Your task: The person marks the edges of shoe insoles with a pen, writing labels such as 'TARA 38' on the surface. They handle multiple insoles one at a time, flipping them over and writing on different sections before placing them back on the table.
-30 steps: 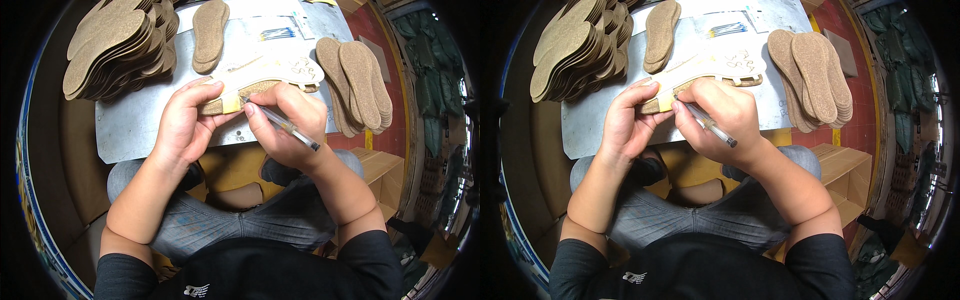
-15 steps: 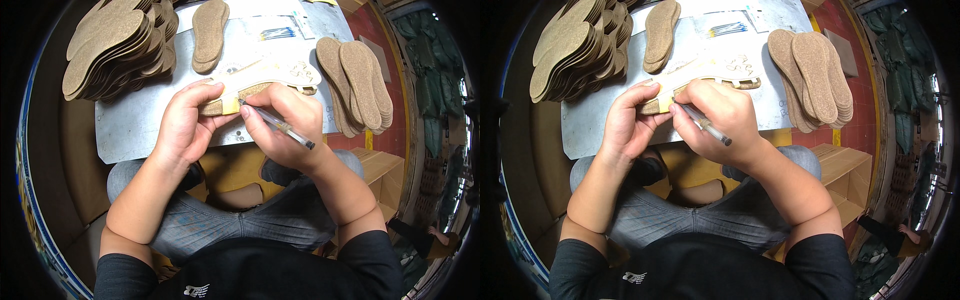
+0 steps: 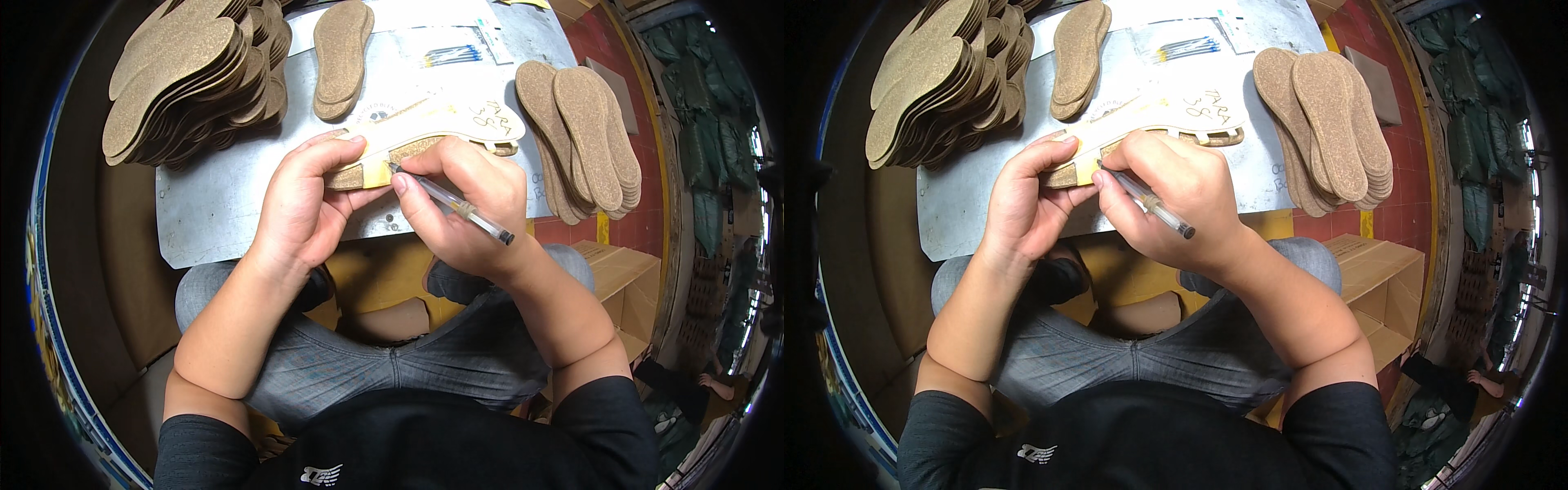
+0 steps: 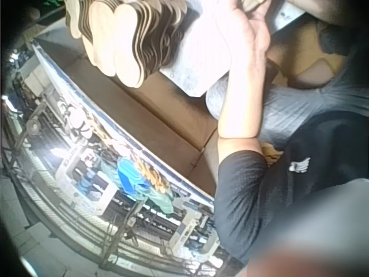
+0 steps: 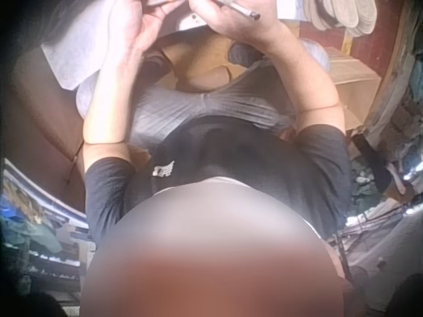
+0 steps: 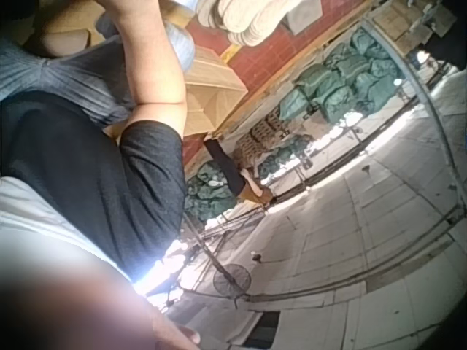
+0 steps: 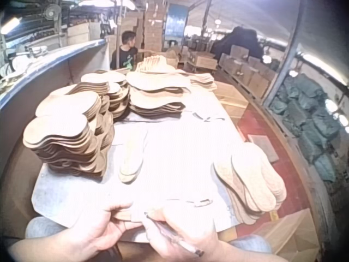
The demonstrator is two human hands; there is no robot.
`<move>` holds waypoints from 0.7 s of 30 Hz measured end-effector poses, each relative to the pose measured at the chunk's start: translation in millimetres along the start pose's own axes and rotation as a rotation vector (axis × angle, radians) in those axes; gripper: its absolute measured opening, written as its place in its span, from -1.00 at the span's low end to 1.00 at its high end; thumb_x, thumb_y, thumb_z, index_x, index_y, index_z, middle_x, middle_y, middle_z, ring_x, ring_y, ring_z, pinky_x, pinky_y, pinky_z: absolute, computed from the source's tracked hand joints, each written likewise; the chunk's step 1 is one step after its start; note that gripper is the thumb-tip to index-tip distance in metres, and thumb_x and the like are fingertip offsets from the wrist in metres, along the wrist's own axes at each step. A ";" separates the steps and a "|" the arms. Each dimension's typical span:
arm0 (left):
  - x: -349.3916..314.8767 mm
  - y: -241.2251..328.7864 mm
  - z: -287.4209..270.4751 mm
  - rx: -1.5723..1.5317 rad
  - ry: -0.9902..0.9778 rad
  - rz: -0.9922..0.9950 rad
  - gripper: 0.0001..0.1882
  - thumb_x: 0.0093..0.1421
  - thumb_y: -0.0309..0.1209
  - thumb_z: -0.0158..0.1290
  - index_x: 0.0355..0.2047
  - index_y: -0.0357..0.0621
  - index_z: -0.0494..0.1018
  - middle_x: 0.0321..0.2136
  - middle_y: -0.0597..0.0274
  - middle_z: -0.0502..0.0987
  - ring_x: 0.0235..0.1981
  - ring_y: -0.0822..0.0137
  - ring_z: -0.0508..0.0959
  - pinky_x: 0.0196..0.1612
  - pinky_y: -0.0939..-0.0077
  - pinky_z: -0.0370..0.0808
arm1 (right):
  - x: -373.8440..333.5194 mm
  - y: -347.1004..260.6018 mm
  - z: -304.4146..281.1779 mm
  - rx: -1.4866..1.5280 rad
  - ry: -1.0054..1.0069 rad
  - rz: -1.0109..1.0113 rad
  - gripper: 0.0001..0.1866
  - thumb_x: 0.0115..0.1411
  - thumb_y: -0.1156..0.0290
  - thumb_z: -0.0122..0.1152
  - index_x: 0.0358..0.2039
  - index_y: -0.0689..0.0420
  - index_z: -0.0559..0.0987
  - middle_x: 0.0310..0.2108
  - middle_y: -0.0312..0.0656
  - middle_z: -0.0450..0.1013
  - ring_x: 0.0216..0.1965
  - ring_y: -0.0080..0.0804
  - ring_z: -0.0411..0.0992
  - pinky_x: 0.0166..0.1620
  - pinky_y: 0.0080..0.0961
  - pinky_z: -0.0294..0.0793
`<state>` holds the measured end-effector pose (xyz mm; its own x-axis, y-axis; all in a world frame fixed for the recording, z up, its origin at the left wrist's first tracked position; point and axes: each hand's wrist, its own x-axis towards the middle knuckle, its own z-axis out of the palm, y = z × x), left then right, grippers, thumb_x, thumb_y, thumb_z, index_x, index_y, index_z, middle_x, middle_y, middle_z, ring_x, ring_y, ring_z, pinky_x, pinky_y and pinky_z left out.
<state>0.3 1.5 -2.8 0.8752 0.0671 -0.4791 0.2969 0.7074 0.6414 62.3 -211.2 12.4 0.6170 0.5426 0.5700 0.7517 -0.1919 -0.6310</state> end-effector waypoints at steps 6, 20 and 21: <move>-0.3 0.5 -0.2 0.001 -0.011 -0.002 -0.69 0.54 -0.40 0.20 0.15 -0.39 0.60 0.10 -0.10 0.74 0.12 0.13 0.79 0.23 0.11 0.81 | 1.4 0.8 1.8 0.013 0.022 -0.016 -0.85 0.23 0.57 0.60 -0.25 0.23 0.72 -0.37 -0.07 0.71 -0.39 -0.16 0.74 -0.28 -0.33 0.69; -1.2 2.1 0.9 0.001 -0.013 -0.001 -0.71 0.55 -0.41 0.19 0.14 -0.38 0.59 0.09 -0.09 0.74 0.13 0.12 0.79 0.25 0.08 0.82 | 0.6 -1.1 -0.9 0.009 0.055 0.019 -0.86 0.27 0.58 0.61 -0.22 0.25 0.75 -0.33 -0.08 0.76 -0.36 -0.28 0.76 -0.24 -0.40 0.72; -1.3 2.3 1.1 0.001 -0.015 -0.001 -0.70 0.55 -0.41 0.19 0.15 -0.39 0.59 0.09 -0.10 0.74 0.13 0.11 0.79 0.24 0.09 0.82 | 0.5 -1.6 -1.2 0.006 0.051 0.025 -0.86 0.27 0.58 0.61 -0.21 0.25 0.76 -0.33 -0.07 0.76 -0.36 -0.29 0.76 -0.24 -0.40 0.72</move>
<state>0.3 2.3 -0.1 0.8806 0.0559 -0.4705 0.2978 0.7069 0.6415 61.7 -211.6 14.3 0.6467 0.4949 0.5804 0.7346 -0.1996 -0.6484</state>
